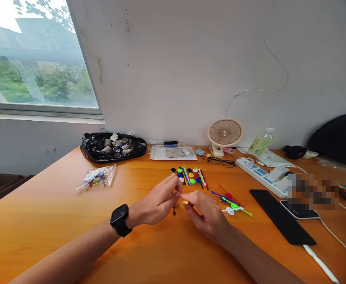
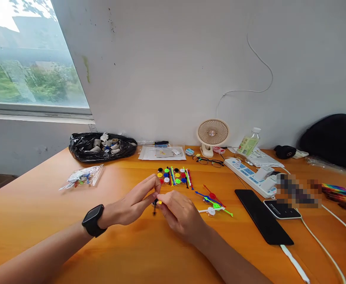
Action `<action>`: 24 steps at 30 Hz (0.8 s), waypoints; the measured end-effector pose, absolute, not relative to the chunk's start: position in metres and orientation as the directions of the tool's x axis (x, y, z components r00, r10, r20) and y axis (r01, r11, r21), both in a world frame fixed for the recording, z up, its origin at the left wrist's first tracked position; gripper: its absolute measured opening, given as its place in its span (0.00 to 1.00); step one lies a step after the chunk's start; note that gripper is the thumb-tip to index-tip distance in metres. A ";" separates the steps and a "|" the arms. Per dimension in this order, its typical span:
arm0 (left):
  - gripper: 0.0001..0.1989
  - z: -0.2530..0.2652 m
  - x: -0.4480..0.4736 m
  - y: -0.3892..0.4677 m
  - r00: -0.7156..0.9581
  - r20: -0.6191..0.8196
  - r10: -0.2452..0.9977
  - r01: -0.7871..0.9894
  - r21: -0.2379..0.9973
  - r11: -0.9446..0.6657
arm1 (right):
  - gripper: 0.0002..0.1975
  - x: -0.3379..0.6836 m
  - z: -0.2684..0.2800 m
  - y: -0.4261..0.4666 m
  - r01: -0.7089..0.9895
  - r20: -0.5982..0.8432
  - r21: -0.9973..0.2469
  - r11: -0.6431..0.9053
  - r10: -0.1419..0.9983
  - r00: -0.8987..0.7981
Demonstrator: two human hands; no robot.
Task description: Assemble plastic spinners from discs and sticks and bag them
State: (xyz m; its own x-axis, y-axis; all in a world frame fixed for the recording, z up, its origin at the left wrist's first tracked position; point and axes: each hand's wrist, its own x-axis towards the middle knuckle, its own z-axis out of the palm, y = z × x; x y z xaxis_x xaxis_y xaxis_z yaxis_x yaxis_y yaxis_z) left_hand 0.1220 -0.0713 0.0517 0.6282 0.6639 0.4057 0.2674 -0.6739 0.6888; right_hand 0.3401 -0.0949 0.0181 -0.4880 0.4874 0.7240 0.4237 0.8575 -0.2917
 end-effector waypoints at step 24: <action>0.14 -0.029 0.042 -0.008 0.326 0.434 0.840 0.580 0.609 -0.541 | 0.09 0.342 0.015 -0.083 0.353 0.548 -0.693 0.628 0.778 -0.308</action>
